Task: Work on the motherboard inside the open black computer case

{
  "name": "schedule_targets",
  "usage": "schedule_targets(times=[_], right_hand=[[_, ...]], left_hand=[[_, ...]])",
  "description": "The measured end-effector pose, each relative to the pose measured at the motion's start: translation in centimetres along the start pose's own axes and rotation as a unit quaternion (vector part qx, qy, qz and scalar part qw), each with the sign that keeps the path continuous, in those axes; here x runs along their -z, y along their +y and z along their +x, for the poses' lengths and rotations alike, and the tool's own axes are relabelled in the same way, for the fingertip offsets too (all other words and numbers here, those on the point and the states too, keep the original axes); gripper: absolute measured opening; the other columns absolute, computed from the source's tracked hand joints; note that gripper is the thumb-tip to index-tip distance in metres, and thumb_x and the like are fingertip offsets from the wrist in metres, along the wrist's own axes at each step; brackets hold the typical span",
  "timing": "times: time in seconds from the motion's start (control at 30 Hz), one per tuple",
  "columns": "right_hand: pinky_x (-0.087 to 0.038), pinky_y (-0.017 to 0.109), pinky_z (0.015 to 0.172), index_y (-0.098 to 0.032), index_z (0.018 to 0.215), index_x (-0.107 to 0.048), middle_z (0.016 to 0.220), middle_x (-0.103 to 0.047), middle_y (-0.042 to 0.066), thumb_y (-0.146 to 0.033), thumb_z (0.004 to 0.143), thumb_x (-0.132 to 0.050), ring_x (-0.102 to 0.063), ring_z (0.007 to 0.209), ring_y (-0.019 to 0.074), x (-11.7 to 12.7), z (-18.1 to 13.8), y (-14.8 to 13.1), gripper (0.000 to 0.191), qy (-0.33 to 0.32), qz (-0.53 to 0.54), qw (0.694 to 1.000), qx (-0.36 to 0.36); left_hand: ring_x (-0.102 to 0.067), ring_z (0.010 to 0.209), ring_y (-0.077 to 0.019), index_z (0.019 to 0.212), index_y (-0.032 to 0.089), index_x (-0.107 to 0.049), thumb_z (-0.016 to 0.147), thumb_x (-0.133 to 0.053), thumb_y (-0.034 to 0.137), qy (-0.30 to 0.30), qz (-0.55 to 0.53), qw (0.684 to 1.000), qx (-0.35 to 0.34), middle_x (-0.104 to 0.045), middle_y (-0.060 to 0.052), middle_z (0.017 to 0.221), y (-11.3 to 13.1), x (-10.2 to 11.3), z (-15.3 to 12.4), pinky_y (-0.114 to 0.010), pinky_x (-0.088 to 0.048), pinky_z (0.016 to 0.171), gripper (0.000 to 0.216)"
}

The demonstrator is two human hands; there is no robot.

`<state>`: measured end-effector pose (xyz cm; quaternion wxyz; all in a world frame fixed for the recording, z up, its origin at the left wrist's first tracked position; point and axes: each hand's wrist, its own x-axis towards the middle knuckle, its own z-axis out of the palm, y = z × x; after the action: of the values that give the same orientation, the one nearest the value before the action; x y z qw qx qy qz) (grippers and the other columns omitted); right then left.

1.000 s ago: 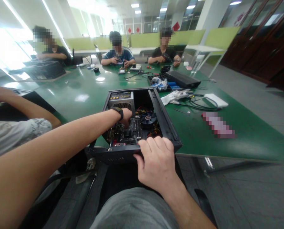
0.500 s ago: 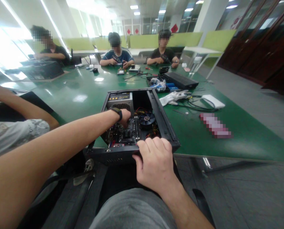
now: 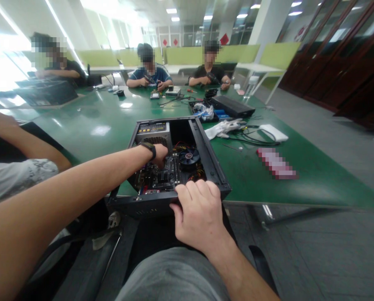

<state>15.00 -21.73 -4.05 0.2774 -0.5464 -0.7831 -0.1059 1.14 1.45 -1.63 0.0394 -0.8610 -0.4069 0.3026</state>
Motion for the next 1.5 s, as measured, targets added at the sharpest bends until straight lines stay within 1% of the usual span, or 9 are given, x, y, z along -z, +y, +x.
schedule_targets(times=[0.17, 0.33, 0.53, 0.63, 0.77, 0.93, 1.13, 1.33, 1.5], right_hand=[[-0.030, 0.043, 0.082, -0.020, 0.101, -0.059, 0.090, -0.057, 0.005, -0.036, 0.086, -0.058, -0.045, 0.088, 0.0248, 0.02, 0.00, -0.03, 0.022, -0.001, 0.002, 1.000, 0.000], [-0.031, 0.043, 0.083, -0.020, 0.101, -0.059, 0.090, -0.057, 0.005, -0.036, 0.086, -0.058, -0.044, 0.088, 0.0249, 0.01, 0.02, -0.02, 0.021, -0.001, 0.006, 1.000, 0.000], [-0.030, 0.043, 0.083, -0.019, 0.101, -0.059, 0.090, -0.057, 0.006, -0.035, 0.086, -0.059, -0.044, 0.088, 0.0247, 0.05, 0.07, -0.04, 0.021, -0.003, 0.003, 1.000, 0.000], [-0.030, 0.043, 0.083, -0.020, 0.101, -0.060, 0.090, -0.057, 0.006, -0.036, 0.086, -0.059, -0.044, 0.088, 0.0249, 0.07, 0.07, -0.05, 0.021, -0.006, 0.003, 1.000, -0.002], [-0.030, 0.043, 0.083, -0.019, 0.101, -0.060, 0.089, -0.057, 0.006, -0.035, 0.087, -0.058, -0.045, 0.088, 0.0246, 0.04, 0.05, -0.06, 0.021, 0.000, -0.001, 1.000, 0.001], [-0.030, 0.043, 0.083, -0.019, 0.102, -0.060, 0.089, -0.057, 0.006, -0.035, 0.087, -0.057, -0.045, 0.089, 0.0248, 0.06, 0.09, -0.05, 0.022, 0.000, 0.000, 1.000, 0.004], [-0.031, 0.043, 0.083, -0.018, 0.102, -0.060, 0.089, -0.057, 0.006, -0.035, 0.087, -0.057, -0.045, 0.089, 0.0248, 0.03, 0.09, -0.04, 0.022, 0.001, -0.005, 1.000, 0.004], [-0.031, 0.044, 0.084, -0.019, 0.101, -0.059, 0.088, -0.056, 0.006, -0.036, 0.087, -0.057, -0.045, 0.089, 0.0251, -0.08, 0.00, 0.01, 0.022, -0.005, -0.005, 1.000, 0.000], [-0.031, 0.044, 0.084, -0.019, 0.102, -0.060, 0.088, -0.056, 0.006, -0.036, 0.087, -0.058, -0.045, 0.089, 0.0251, -0.10, -0.04, 0.03, 0.023, 0.000, -0.004, 1.000, 0.001]], left_hand=[[-0.070, 0.097, -0.0284, 0.104, 0.012, -0.078, 0.058, -0.085, 0.034, 0.013, -0.010, 1.000, -0.008, -0.076, -0.015, 0.105, -0.20, -0.24, 0.22, -0.029, -0.053, 0.083, 0.052], [-0.070, 0.093, -0.0280, 0.098, 0.009, -0.079, 0.058, -0.085, 0.032, 0.005, -0.014, 1.000, 0.003, -0.076, -0.016, 0.102, -0.10, -0.26, 0.35, -0.028, -0.054, 0.079, 0.046], [-0.070, 0.096, -0.0279, 0.103, 0.011, -0.078, 0.060, -0.085, 0.033, 0.005, -0.008, 1.000, 0.005, -0.076, -0.015, 0.105, -0.06, -0.07, 0.08, -0.027, -0.054, 0.081, 0.049], [-0.070, 0.099, -0.0271, 0.106, 0.012, -0.077, 0.058, -0.086, 0.033, 0.002, -0.005, 1.000, 0.001, -0.076, -0.014, 0.107, -0.02, 0.00, -0.07, -0.026, -0.053, 0.082, 0.054], [-0.069, 0.101, -0.0270, 0.106, 0.012, -0.077, 0.055, -0.088, 0.034, 0.006, -0.003, 1.000, 0.001, -0.076, -0.013, 0.108, 0.02, 0.05, -0.09, -0.026, -0.052, 0.086, 0.057], [-0.069, 0.104, -0.0285, 0.107, 0.011, -0.077, 0.056, -0.087, 0.035, 0.011, -0.016, 1.000, 0.002, -0.075, -0.015, 0.110, 0.05, 0.29, -0.33, -0.027, -0.052, 0.086, 0.057], [-0.070, 0.097, -0.0274, 0.102, 0.013, -0.078, 0.059, -0.085, 0.034, 0.007, -0.019, 1.000, 0.008, -0.076, -0.013, 0.105, -0.06, 0.04, 0.08, -0.027, -0.053, 0.083, 0.049], [-0.069, 0.099, -0.0283, 0.105, 0.014, -0.078, 0.058, -0.085, 0.033, 0.004, -0.019, 1.000, 0.006, -0.076, -0.013, 0.107, -0.22, -0.20, 0.54, -0.029, -0.053, 0.085, 0.052], [-0.069, 0.100, -0.0277, 0.110, 0.011, -0.076, 0.060, -0.084, 0.032, 0.000, -0.020, 1.000, -0.001, -0.075, -0.015, 0.110, -0.28, -0.15, 0.41, -0.027, -0.053, 0.084, 0.054]])
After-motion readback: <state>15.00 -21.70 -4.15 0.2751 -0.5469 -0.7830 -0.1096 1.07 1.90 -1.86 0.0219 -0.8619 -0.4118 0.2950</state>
